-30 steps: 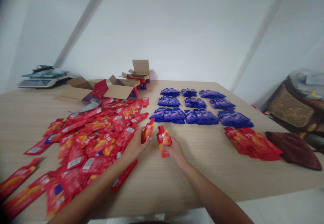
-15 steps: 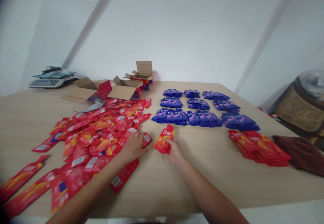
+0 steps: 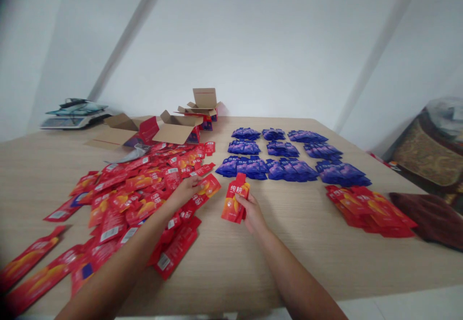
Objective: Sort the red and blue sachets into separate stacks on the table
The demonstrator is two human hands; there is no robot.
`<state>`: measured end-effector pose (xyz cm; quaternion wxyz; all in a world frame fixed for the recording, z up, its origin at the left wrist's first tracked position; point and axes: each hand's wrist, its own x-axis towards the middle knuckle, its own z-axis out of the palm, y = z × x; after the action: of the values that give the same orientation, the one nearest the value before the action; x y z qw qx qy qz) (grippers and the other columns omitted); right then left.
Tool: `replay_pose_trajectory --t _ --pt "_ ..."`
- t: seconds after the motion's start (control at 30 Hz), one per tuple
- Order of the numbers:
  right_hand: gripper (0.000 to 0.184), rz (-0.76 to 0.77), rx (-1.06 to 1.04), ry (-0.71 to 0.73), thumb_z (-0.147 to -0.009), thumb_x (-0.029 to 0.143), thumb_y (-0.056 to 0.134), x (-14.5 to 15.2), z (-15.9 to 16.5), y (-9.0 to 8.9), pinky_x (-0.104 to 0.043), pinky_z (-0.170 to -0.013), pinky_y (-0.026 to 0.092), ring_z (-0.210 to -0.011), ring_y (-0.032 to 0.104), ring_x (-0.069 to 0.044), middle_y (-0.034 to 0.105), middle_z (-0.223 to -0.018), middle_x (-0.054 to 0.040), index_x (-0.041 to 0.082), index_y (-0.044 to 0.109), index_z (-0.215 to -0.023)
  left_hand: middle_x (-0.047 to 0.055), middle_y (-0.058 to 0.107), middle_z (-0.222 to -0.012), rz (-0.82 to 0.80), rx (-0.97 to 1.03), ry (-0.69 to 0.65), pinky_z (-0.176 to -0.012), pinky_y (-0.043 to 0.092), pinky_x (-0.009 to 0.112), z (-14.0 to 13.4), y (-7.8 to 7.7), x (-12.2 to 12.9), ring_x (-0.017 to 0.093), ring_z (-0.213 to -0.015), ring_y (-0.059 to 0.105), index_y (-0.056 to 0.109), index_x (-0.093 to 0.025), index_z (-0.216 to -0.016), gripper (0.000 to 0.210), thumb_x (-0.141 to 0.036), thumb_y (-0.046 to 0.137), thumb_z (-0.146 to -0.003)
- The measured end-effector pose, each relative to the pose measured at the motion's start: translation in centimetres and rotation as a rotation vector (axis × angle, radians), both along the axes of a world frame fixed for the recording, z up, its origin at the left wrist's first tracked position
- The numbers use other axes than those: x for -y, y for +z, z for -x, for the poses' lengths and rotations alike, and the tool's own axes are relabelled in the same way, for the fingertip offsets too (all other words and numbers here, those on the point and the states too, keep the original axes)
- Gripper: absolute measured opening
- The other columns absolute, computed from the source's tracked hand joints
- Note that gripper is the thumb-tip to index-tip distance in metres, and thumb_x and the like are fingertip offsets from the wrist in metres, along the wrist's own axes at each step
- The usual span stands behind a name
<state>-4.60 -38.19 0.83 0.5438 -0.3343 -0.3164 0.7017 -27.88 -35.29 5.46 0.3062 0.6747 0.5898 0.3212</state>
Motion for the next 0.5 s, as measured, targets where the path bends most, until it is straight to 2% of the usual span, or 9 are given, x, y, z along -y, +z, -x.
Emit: replay_pose_trajectory --t 0.07,0.13,0.2,0.27,0.33,0.4,0.5 --pt "0.043 -0.126 0.101 0.090 -0.067 0.033 0.075 0.2 -0.5 1.4 -0.032 -0.079 0.052 -0.086 0.067 -0.020 0.072 -0.098 -0.0027 0.022 0.063 -0.107 0.006 0.070 -0.080 0.158 0.111 -0.138 -0.066 0.046 0.025 -0.2 0.3 -0.2 0.018 -0.071 0.062 0.067 -0.013 -0.086 0.018 -0.022 0.061 -0.071" --pt "0.045 -0.267 0.240 0.271 -0.070 0.033 0.073 0.4 -0.8 2.7 -0.034 -0.083 0.051 -0.093 0.065 -0.021 0.069 -0.103 -0.0019 0.024 0.061 -0.112 0.002 0.069 -0.069 0.293 0.115 -0.279 -0.060 0.044 0.024 -0.9 0.5 0.1 0.017 -0.064 0.060 0.069 -0.015 -0.075 0.013 -0.019 0.067 -0.063" --pt "0.044 -0.424 0.391 0.460 -0.070 0.031 0.072 0.4 -0.8 3.3 -0.035 -0.089 0.047 -0.104 0.060 -0.022 0.066 -0.110 -0.0019 0.024 0.060 -0.112 0.001 0.068 -0.066 0.330 0.117 -0.378 -0.059 0.044 0.023 -1.9 0.7 0.6 0.016 -0.062 0.058 0.069 -0.017 -0.066 0.009 -0.012 0.067 -0.058" --pt "0.038 -0.539 0.525 0.558 -0.072 0.031 0.070 0.3 -0.6 3.4 -0.035 -0.091 0.046 -0.107 0.057 -0.023 0.065 -0.110 -0.0020 0.022 0.062 -0.108 0.001 0.069 -0.066 0.321 0.150 -0.410 -0.060 0.044 0.023 -2.6 0.9 0.7 0.016 -0.062 0.058 0.069 -0.017 -0.065 0.014 -0.007 0.064 -0.057" --pt "0.030 -0.568 0.640 0.576 -0.076 0.033 0.064 0.3 -0.5 3.2 -0.034 -0.085 0.047 -0.098 0.060 -0.022 0.067 -0.103 -0.0023 0.019 0.062 -0.103 0.002 0.068 -0.065 0.334 0.202 -0.336 -0.060 0.046 0.025 -2.7 0.9 -0.1 0.016 -0.059 0.059 0.070 -0.017 -0.074 0.018 -0.008 0.061 -0.061" --pt "0.025 -0.576 0.809 0.520 -0.082 0.033 0.056 0.6 -0.7 3.5 -0.032 -0.077 0.048 -0.088 0.062 -0.021 0.068 -0.095 -0.0030 0.019 0.061 -0.101 0.005 0.068 -0.067 0.313 0.242 -0.154 -0.061 0.047 0.027 -1.9 0.7 -1.7 0.018 -0.059 0.062 0.067 -0.015 -0.086 0.021 -0.013 0.057 -0.068" --pt "0.018 -0.709 1.267 0.327 -0.086 0.029 0.047 1.5 -1.2 5.2 -0.031 -0.074 0.044 -0.084 0.062 -0.022 0.068 -0.091 -0.0068 0.018 0.059 -0.095 0.011 0.069 -0.087 0.057 0.068 0.119 -0.076 0.048 0.033 0.1 -0.2 -4.7 0.024 -0.082 0.065 0.063 -0.015 -0.089 0.018 -0.016 0.059 -0.072"
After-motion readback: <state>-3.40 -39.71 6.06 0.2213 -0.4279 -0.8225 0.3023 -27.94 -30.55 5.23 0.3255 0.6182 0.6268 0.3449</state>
